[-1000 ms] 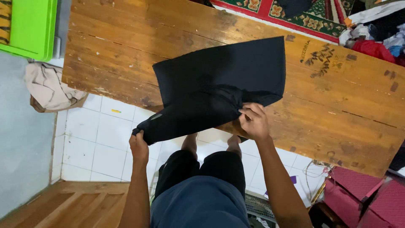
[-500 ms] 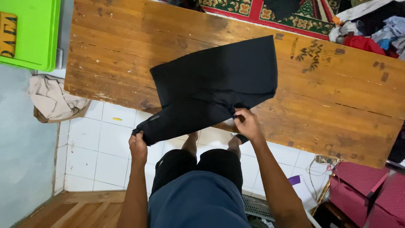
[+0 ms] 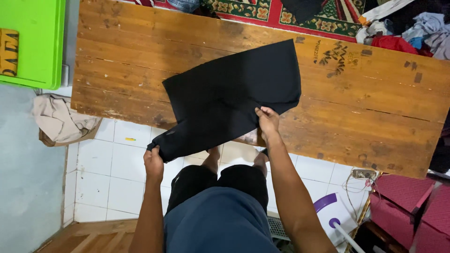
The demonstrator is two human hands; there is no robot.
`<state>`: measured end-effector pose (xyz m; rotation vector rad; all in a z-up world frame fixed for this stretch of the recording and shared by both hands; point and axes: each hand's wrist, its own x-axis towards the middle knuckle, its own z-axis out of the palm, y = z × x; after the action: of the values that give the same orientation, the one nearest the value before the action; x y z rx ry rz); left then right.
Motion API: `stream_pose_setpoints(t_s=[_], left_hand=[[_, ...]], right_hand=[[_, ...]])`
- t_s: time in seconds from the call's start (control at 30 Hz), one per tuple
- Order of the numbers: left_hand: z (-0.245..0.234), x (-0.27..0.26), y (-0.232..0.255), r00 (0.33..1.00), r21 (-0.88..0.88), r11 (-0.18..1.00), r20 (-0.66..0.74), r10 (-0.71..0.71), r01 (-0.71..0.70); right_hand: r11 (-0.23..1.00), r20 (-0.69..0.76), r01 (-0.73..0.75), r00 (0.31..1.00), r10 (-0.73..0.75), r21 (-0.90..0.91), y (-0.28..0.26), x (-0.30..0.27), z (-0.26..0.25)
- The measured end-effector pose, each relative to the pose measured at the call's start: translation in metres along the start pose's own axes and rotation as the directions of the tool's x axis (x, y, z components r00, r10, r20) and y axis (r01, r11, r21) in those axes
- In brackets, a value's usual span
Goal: The person folds a black garment on a wooden table. They smooth and align the fabric, fold it into a compact rectangle, and place it on the table.
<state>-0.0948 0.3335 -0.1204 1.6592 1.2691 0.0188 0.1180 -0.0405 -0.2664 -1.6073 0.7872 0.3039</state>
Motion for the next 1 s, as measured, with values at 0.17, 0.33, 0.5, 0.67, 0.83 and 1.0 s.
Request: stream_pose_setpoints(t_s=[0.17, 0.33, 0.5, 0.67, 0.83, 1.0], left_hand=[[-0.002, 0.012, -0.002, 1.0, -0.027, 1.0, -0.011, 0.003, -0.004], [-0.008, 0.014, 0.0, 1.0, -0.028, 1.0, -0.02, 0.01, -0.011], [-0.014, -0.005, 0.041, 0.998, 0.016, 0.999, -0.028, 0.05, -0.05], [-0.011, -0.006, 0.069, 0.95, -0.039, 0.962, -0.173, 0.259, -0.27], [-0.015, -0.005, 0.122, 0.826, -0.139, 0.832, -0.287, 0.485, -0.537], [-0.018, -0.011, 0.187, 0.753, -0.162, 0.768, -0.401, 0.523, -0.62]], right_hand=[[0.987, -0.05, -0.095, 0.993, 0.103, 0.132, -0.048, -0.032, -0.006], [0.989, -0.055, 0.097, 0.994, -0.091, 0.109, -0.086, -0.048, -0.014], [0.84, -0.072, 0.537, 0.843, -0.532, 0.083, -0.14, -0.084, -0.039], [0.748, -0.028, 0.606, 0.782, -0.623, 0.27, -0.183, -0.093, -0.083], [0.67, 0.044, 0.638, 0.711, -0.702, 0.379, -0.228, -0.093, -0.131], [0.595, 0.144, 0.714, 0.588, -0.796, 0.37, -0.271, -0.091, -0.16]])
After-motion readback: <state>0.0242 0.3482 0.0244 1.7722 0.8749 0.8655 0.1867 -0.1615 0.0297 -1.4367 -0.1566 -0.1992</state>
